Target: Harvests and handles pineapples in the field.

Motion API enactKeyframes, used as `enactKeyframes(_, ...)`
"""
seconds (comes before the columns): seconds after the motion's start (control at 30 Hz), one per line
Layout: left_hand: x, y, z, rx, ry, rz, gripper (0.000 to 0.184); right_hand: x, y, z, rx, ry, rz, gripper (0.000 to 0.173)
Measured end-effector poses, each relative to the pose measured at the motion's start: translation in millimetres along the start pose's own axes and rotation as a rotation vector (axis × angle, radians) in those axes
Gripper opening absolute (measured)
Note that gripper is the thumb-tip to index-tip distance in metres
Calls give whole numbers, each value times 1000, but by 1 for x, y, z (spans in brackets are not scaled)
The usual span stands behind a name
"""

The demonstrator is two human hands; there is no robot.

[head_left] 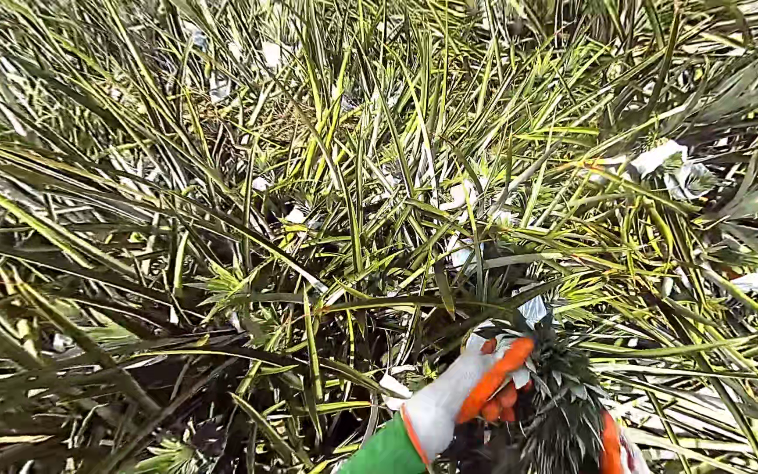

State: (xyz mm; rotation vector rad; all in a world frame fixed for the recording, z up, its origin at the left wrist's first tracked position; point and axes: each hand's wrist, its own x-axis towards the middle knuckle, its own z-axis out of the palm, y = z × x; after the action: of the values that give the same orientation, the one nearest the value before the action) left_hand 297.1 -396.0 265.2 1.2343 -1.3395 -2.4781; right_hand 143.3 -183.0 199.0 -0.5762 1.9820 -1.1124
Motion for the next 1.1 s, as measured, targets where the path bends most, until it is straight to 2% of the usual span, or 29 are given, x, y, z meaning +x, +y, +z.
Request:
enactKeyframes(0.07, -25, 52, -24, 26, 104, 208, 42, 37, -71, 31, 27, 27, -220, 58)
enactKeyframes(0.13, -41, 96, -54, -6, 221, 414, 38, 88, -140, 66, 48, -34, -394, 62)
enactKeyframes(0.2, -44, 139, -96, -72, 334, 637, 36, 140, -214, 109, 81, -155, -425, 60)
enactKeyframes(0.23, -42, 160, -126, -121, 385, 750, 35, 166, -244, 134, 99, -219, -457, 64)
enactKeyframes(0.27, -41, 179, -155, -168, 473, 840, 34, 186, -270, 157, 104, -297, -493, 76)
enactKeyframes(0.3, -44, 193, -183, -216, 574, 907, 37, 201, -292, 176, 51, -333, -540, 93)
enactKeyframes(0.33, -53, 200, -211, -257, 670, 940, 49, 206, -307, 190, -50, -319, -604, 107)
enactKeyframes(0.4, -77, 195, -256, -262, 915, 981, 81, 198, -317, 203, -151, -302, -674, 113)
enactKeyframes(0.43, -91, 186, -265, -208, 1049, 996, 93, 191, -311, 203, -174, -330, -685, 109)
enactKeyframes(0.5, -118, 158, -263, -100, 1169, 1036, 97, 173, -278, 193, -260, -425, -682, 96)
enactKeyframes(0.63, -154, 79, -219, -53, 1043, 959, 59, 144, -189, 151, -328, -622, -508, 78)
enactKeyframes(0.7, -165, 43, -205, -55, 930, 887, 51, 128, -147, 120, -314, -616, -461, 72)
enactKeyframes(0.77, -174, 18, -191, -30, 861, 858, 50, 108, -105, 83, -289, -564, -382, 70)
enactKeyframes(0.83, -182, 5, -177, -12, 718, 898, 45, 86, -63, 41, -270, -498, -272, 69)
enactKeyframes(0.93, -179, 4, -155, 23, 297, 942, 46, 49, -10, -19, -162, -392, -83, 57)
enactKeyframes(1.0, -168, 17, -129, 32, 54, 868, 47, 24, 20, -54, -25, -283, 0, 55)
enactKeyframes(1.1, -141, 44, -70, 142, -149, 738, 47, -8, 57, -100, 197, 8, 64, 54)
